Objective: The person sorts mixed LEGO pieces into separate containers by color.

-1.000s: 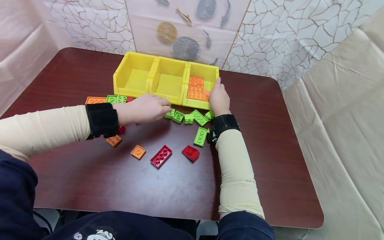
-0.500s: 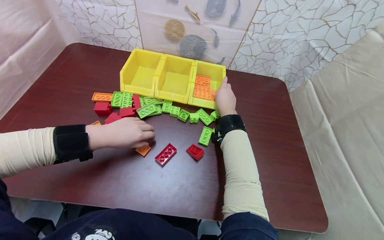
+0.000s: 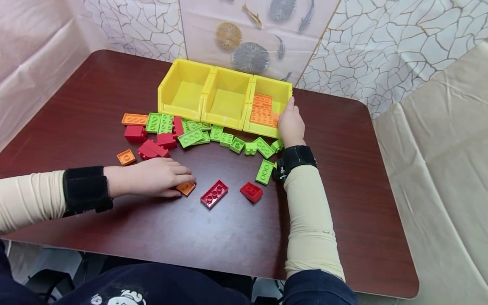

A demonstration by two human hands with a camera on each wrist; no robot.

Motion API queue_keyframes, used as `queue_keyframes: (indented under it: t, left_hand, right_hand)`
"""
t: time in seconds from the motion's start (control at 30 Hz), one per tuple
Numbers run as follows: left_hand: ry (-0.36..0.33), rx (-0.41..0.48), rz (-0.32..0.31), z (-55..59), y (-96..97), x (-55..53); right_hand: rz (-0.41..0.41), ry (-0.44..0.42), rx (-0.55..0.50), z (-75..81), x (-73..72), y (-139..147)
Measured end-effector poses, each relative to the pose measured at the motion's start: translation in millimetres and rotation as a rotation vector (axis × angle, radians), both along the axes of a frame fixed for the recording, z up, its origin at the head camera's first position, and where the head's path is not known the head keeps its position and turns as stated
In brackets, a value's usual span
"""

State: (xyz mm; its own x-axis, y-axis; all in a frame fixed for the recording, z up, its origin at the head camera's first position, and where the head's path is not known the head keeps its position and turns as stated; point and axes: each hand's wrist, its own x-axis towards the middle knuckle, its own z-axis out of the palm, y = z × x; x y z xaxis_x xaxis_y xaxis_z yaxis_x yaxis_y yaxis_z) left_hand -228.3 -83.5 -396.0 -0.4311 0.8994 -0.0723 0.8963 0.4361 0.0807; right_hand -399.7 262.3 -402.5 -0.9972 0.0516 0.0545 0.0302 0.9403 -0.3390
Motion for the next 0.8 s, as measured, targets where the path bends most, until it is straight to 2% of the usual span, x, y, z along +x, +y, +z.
queue_keyframes:
  t: [0.3,0.5,0.63,0.8]
  left_hand:
    - [-0.021,0.007,-0.033,-3.1,4.1,-1.7]
    - [0.002,0.040,-0.043,-0.9,5.5,-5.5]
    - [0.043,0.079,-0.040,7.7,9.1,-14.2]
    - [0.114,0.131,-0.054,27.3,24.7,-31.6]
  right_hand:
    - [0.002,-0.004,0.003,0.7,-1.3,3.6]
    - [-0.009,-0.002,0.003,1.3,-2.6,2.7]
    - [-0.012,-0.001,0.007,0.6,-3.2,0.6]
    - [-0.009,-0.001,-0.005,-1.9,-3.1,-0.5]
